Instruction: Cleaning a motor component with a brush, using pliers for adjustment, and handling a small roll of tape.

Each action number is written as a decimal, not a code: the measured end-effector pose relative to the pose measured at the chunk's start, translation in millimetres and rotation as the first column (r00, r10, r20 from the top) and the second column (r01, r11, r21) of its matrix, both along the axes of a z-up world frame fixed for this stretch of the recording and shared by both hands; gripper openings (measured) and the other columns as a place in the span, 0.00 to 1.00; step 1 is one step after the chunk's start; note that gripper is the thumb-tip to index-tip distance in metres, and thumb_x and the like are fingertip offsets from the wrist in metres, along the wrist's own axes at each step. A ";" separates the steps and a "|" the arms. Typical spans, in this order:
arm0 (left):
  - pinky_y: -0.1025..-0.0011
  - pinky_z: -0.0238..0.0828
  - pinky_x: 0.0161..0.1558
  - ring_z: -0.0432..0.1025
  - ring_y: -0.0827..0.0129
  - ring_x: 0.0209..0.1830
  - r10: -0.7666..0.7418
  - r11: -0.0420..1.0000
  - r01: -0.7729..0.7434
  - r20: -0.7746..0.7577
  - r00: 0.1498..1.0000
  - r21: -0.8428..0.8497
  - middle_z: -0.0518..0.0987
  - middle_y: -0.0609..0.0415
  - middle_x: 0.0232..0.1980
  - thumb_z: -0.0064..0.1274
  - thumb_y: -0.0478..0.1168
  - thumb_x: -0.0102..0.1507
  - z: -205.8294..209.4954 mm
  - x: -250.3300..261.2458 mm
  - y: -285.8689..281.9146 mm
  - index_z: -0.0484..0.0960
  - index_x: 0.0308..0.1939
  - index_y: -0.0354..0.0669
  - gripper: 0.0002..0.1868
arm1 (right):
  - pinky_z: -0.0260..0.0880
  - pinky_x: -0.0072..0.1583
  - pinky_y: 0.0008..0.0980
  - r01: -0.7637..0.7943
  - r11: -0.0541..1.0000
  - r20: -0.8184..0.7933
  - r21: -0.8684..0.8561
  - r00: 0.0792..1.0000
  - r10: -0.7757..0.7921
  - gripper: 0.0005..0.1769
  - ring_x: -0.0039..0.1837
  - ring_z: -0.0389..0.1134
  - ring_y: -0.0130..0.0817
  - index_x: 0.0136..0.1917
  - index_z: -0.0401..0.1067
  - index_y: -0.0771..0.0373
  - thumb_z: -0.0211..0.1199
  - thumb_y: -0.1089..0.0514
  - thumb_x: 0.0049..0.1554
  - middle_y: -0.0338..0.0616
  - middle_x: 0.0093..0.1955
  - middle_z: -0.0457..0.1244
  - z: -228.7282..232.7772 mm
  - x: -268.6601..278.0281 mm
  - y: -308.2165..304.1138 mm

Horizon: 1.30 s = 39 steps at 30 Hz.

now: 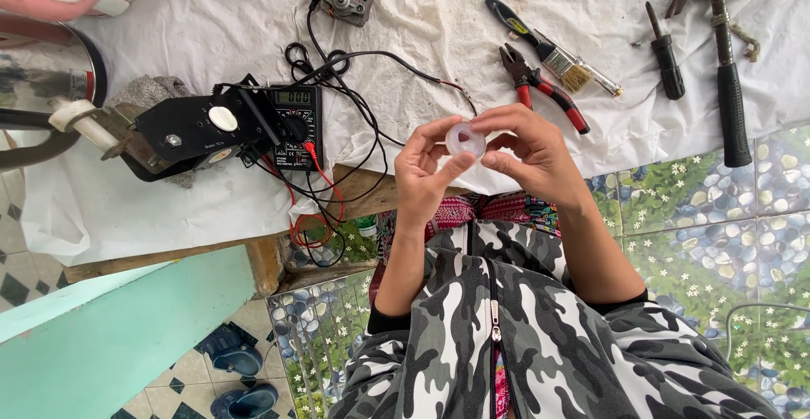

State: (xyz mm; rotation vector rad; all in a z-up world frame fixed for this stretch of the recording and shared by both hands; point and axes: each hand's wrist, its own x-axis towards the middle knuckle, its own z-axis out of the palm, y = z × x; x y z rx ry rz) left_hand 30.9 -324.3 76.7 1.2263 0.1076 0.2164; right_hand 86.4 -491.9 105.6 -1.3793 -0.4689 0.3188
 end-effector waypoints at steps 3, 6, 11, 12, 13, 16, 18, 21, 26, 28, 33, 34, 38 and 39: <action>0.75 0.82 0.42 0.80 0.66 0.46 0.111 0.897 -0.181 0.191 0.975 0.403 0.83 0.47 0.55 0.75 0.38 0.53 22.3 4.1 -2.4 0.81 0.54 0.37 0.28 | 0.75 0.56 0.36 0.021 0.996 -0.159 0.082 0.987 -0.007 0.27 0.61 0.68 0.42 0.71 0.63 0.76 0.63 0.65 0.61 0.62 0.61 0.63 -14.8 -2.8 0.5; 0.79 0.80 0.35 0.78 0.75 0.35 0.128 0.739 -0.306 0.322 0.938 0.600 0.82 0.56 0.54 0.74 0.41 0.53 23.7 3.4 -3.7 0.82 0.50 0.45 0.23 | 0.76 0.54 0.35 0.037 0.996 -0.226 0.087 0.974 -0.017 0.23 0.60 0.67 0.38 0.67 0.67 0.78 0.63 0.64 0.61 0.58 0.59 0.65 -28.0 -5.9 2.0; 0.78 0.83 0.42 0.81 0.64 0.47 0.021 0.780 -0.226 0.336 0.942 0.584 0.82 0.49 0.56 0.72 0.37 0.55 28.6 0.6 -2.7 0.81 0.46 0.42 0.19 | 0.75 0.54 0.29 0.148 0.984 -0.329 0.098 0.938 -0.109 0.15 0.55 0.70 0.29 0.60 0.72 0.76 0.64 0.69 0.61 0.51 0.49 0.68 -35.2 -7.6 2.8; 0.78 0.83 0.42 0.81 0.64 0.47 0.021 0.780 -0.226 0.336 0.941 0.584 0.82 0.49 0.56 0.72 0.37 0.55 32.0 1.2 -0.2 0.81 0.46 0.42 0.19 | 0.75 0.54 0.29 0.148 0.984 -0.329 0.098 0.938 -0.109 0.15 0.55 0.70 0.29 0.60 0.72 0.76 0.64 0.69 0.61 0.51 0.49 0.68 -33.5 -6.3 1.6; 0.76 0.83 0.44 0.81 0.61 0.49 -0.009 0.827 -0.163 0.303 0.953 0.537 0.82 0.48 0.56 0.71 0.37 0.56 35.2 1.2 2.3 0.82 0.45 0.40 0.17 | 0.75 0.55 0.31 0.162 0.982 -0.323 0.097 0.939 -0.123 0.14 0.54 0.70 0.31 0.59 0.73 0.77 0.65 0.70 0.60 0.53 0.48 0.68 -32.1 -5.7 0.2; 0.74 0.83 0.46 0.81 0.59 0.52 -0.047 0.878 -0.080 0.250 0.967 0.472 0.83 0.47 0.56 0.66 0.34 0.59 46.4 1.4 8.2 0.83 0.42 0.40 0.09 | 0.75 0.56 0.33 0.176 0.980 -0.308 0.097 0.941 -0.138 0.13 0.53 0.70 0.32 0.57 0.73 0.78 0.66 0.72 0.59 0.54 0.46 0.68 -30.1 -5.4 -1.7; 0.73 0.83 0.47 0.81 0.59 0.52 -0.052 0.887 -0.061 0.230 0.972 0.457 0.83 0.48 0.56 0.62 0.32 0.62 50.0 1.4 10.4 0.84 0.40 0.41 0.04 | 0.75 0.57 0.33 0.175 0.980 -0.298 0.098 0.944 -0.139 0.12 0.53 0.70 0.31 0.56 0.74 0.78 0.66 0.72 0.59 0.54 0.46 0.68 -26.6 -5.6 -1.0; 0.71 0.83 0.47 0.81 0.58 0.52 -0.050 0.902 -0.052 0.222 0.974 0.428 0.83 0.46 0.55 0.60 0.30 0.63 50.8 3.5 11.9 0.84 0.40 0.40 0.03 | 0.75 0.58 0.35 0.173 0.981 -0.275 0.091 0.951 -0.143 0.12 0.54 0.69 0.32 0.56 0.74 0.78 0.66 0.73 0.59 0.54 0.46 0.68 -17.1 -4.0 1.8; 0.67 0.83 0.46 0.82 0.59 0.46 -0.090 0.773 -0.148 0.338 0.937 0.617 0.85 0.51 0.47 0.61 0.29 0.61 55.5 11.6 21.1 0.86 0.40 0.41 0.05 | 0.77 0.54 0.36 0.166 0.985 -0.192 0.036 0.969 -0.156 0.11 0.50 0.69 0.32 0.54 0.75 0.79 0.67 0.74 0.57 0.57 0.45 0.66 -7.9 0.5 -2.2; 0.68 0.83 0.44 0.81 0.61 0.42 -0.078 0.729 -0.208 0.381 0.921 0.653 0.84 0.53 0.44 0.62 0.30 0.60 55.2 16.4 21.0 0.86 0.39 0.43 0.05 | 0.77 0.54 0.36 0.169 0.985 -0.194 0.035 0.968 -0.160 0.11 0.49 0.69 0.33 0.54 0.75 0.79 0.67 0.74 0.57 0.57 0.44 0.66 -6.2 2.3 -5.7; 0.68 0.80 0.40 0.76 0.64 0.35 -0.060 0.648 -0.339 0.490 0.870 0.682 0.79 0.55 0.37 0.61 0.32 0.59 49.7 23.4 13.1 0.85 0.37 0.44 0.04 | 0.77 0.51 0.34 0.191 0.981 -0.218 0.037 0.959 -0.179 0.11 0.47 0.71 0.35 0.54 0.74 0.80 0.67 0.73 0.58 0.57 0.42 0.65 1.1 3.7 -7.4; 0.67 0.78 0.39 0.74 0.63 0.33 -0.061 0.645 -0.347 0.499 0.865 0.681 0.78 0.54 0.36 0.59 0.29 0.57 53.5 25.8 11.8 0.82 0.36 0.43 0.06 | 0.77 0.50 0.33 0.191 0.980 -0.238 0.052 0.956 -0.174 0.11 0.46 0.70 0.34 0.54 0.74 0.80 0.67 0.73 0.58 0.57 0.41 0.65 1.4 3.5 -6.0; 0.68 0.73 0.34 0.68 0.63 0.29 -0.072 0.652 -0.351 0.516 0.854 0.672 0.73 0.53 0.33 0.54 0.27 0.55 52.3 32.5 6.2 0.76 0.32 0.41 0.06 | 0.77 0.47 0.31 0.194 0.978 -0.264 0.079 0.950 -0.167 0.11 0.43 0.71 0.34 0.53 0.74 0.81 0.67 0.73 0.57 0.57 0.39 0.66 1.6 4.9 -5.7; 0.68 0.73 0.34 0.68 0.63 0.29 -0.072 0.651 -0.351 0.515 0.854 0.673 0.73 0.53 0.33 0.54 0.27 0.55 52.0 33.0 5.1 0.76 0.32 0.41 0.06 | 0.77 0.47 0.31 0.193 0.978 -0.265 0.080 0.950 -0.166 0.11 0.43 0.71 0.34 0.53 0.74 0.81 0.67 0.73 0.57 0.57 0.39 0.66 0.8 4.6 -6.0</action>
